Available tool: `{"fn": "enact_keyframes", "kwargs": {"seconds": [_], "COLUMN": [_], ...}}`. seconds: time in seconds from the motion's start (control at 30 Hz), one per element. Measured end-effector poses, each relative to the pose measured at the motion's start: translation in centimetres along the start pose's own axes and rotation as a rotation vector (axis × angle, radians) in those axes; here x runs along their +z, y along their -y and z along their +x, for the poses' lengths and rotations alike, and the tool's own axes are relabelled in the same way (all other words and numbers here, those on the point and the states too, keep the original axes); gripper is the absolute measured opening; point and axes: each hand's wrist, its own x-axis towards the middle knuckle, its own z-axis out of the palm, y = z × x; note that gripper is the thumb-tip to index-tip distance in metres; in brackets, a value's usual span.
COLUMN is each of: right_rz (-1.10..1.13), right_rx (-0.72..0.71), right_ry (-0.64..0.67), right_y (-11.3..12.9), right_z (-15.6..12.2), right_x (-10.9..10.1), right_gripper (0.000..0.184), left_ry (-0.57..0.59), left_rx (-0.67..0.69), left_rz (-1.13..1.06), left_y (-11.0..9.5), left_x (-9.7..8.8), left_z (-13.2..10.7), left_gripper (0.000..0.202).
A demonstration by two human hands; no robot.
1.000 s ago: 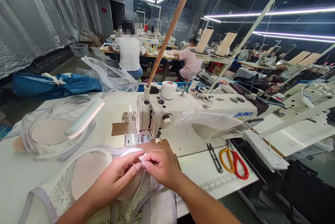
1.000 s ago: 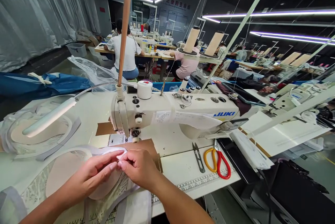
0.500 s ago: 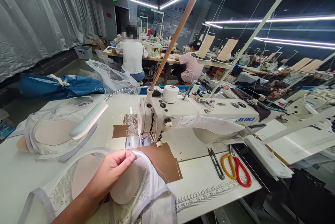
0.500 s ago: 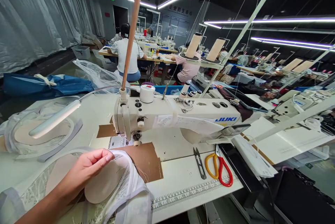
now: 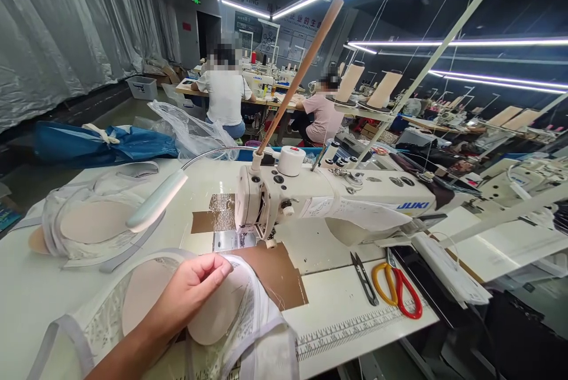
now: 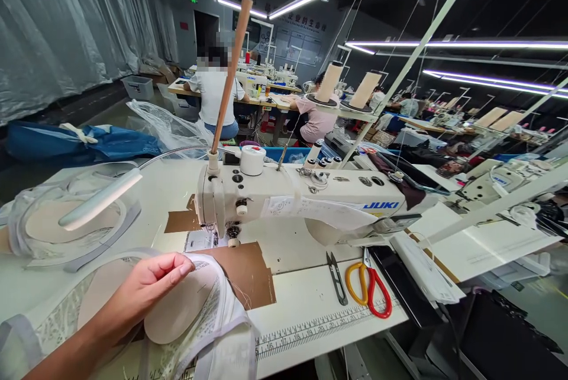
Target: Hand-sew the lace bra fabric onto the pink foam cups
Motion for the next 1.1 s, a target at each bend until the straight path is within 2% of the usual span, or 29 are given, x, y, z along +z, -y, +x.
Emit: {"fn": "enact_keyframes", "kwargs": {"seconds": [0.07, 0.13, 0.2, 0.27, 0.33, 0.47, 0.67, 0.8, 0.87, 0.97, 1.1], "right_rz": [-0.001, 0.006, 0.043, 0.127, 0.214, 0.325, 0.418, 0.593, 0.62, 0.59, 0.437], "right_rx": [0.03, 0.091, 0.228, 0.385, 0.458, 0.43, 0.423, 0.449, 0.445, 0.411, 0.33], "right_ry": [-0.08, -0.212, -0.392, -0.462, -0.407, -0.294, -0.335, -0.3, -0.317, -0.403, -0.523], "right_y": [-0.5, -1.4, -2.5, -3.5, -4.1, -4.2, -4.3, -4.6, -4.9, -5.3, -5.3], "right_z": [0.7, 1.8, 2.8, 3.6, 3.9, 4.4, 4.9, 4.8, 4.7, 4.9, 5.0], "right_x": [-0.5, -1.4, -2.3, -3.0, -3.3, -3.0, -2.2, -2.2, -2.2, -1.8, -1.2], "right_gripper": [0.016, 0.023, 0.031, 0.034, 0.038, 0.04, 0.032, 0.037, 0.042, 0.046, 0.036], "left_ry": [0.022, 0.05, 0.06, 0.074, 0.088, 0.104, 0.111, 0.098, 0.066, 0.051, 0.068], "left_rx": [0.005, 0.031, 0.074, 0.116, 0.148, 0.205, 0.227, 0.248, 0.28, 0.407, 0.522], "left_rz": [0.001, 0.001, 0.007, 0.033, 0.067, 0.108, 0.136, 0.193, 0.261, 0.421, 0.609], "left_y": [0.0, 0.1, 0.1, 0.0, 0.0, 0.2, 0.3, 0.5, 0.7, 1.3, 1.9], "left_x": [0.0, 0.0, 0.0, 0.0, 0.0, -0.1, 0.1, 0.3, 0.4, 0.8, 1.3], "left_z": [0.0, 0.0, 0.0, -0.1, -0.1, 0.0, 0.1, 0.2, 0.2, 0.3, 0.4], "left_gripper": [0.039, 0.037, 0.037, 0.038, 0.036, 0.032, 0.034, 0.032, 0.031, 0.029, 0.03]}}
